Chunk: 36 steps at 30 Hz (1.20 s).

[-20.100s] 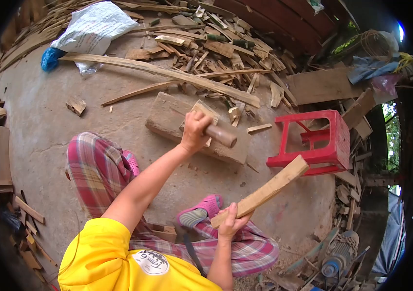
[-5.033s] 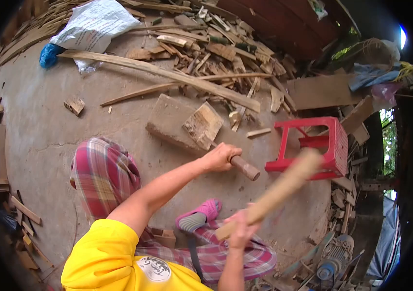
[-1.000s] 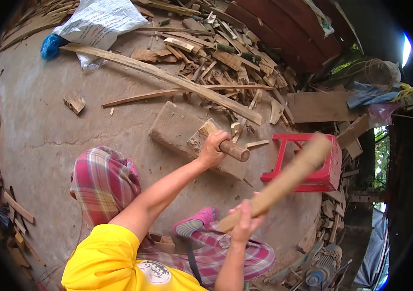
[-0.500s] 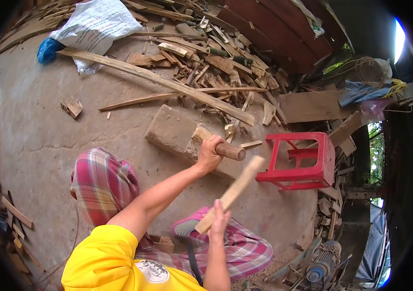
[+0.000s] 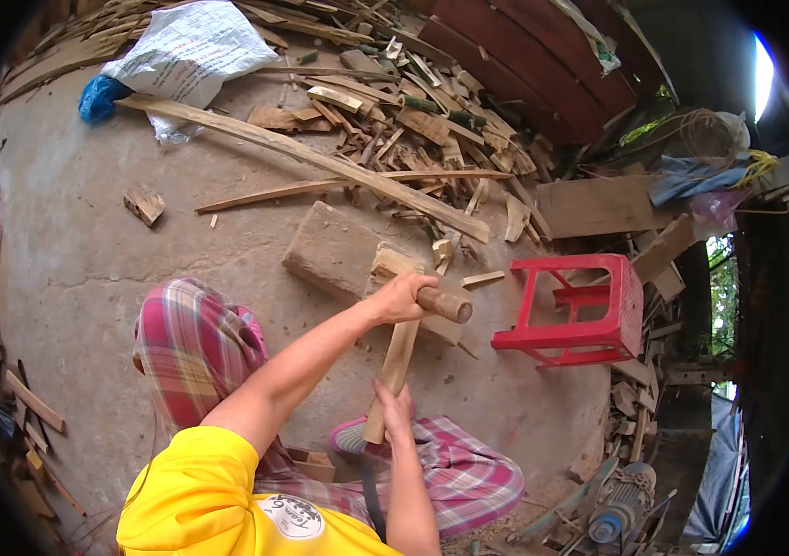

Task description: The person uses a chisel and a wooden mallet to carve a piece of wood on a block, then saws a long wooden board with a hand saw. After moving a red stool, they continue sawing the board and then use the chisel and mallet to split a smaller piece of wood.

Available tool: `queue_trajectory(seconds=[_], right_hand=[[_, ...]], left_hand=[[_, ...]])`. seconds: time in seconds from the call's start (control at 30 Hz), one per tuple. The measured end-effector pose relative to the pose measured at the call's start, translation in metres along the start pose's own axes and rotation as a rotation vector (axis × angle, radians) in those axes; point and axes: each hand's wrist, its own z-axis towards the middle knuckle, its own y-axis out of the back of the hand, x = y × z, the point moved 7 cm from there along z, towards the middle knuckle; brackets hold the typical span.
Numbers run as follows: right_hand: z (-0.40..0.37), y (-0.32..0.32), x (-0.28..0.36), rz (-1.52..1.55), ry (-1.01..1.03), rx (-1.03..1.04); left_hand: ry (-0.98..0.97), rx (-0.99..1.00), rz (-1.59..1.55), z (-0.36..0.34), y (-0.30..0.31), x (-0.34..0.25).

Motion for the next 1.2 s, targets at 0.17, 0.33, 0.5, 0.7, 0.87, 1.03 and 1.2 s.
queue_trajectory(seconds=[0.17, 0.33, 0.5, 0.7, 0.87, 1.03, 1.2], right_hand=[[-0.007, 0.011, 0.005, 0.104, -0.011, -0.084], [-0.033, 0.050, 0.040, 0.186, 0.152, -0.245], [-0.126, 0.092, 0.141, 0.328, 0.733, -0.546], [-0.088, 0.061, 0.070, 0.044, 0.732, -0.301], [-0.122, 0.047, 0.109, 0.240, 0.491, -0.204], [-0.145, 0.070, 0.162, 0.551, 1.120, -0.407], [-0.083, 0.031, 0.074, -0.088, 0.297, -0.096]], left_hand=[[-0.073, 0.097, 0.096, -0.010, -0.023, 0.008], [-0.067, 0.101, 0.107, -0.016, -0.024, 0.012], [-0.023, 0.141, 0.106, -0.012, -0.020, 0.007], [-0.024, 0.114, 0.078, -0.009, -0.022, 0.009], [-0.025, 0.123, 0.132, -0.012, -0.026, 0.019], [-0.030, 0.116, 0.117, -0.011, -0.027, 0.017], [-0.070, 0.138, 0.086, -0.024, -0.039, 0.024]])
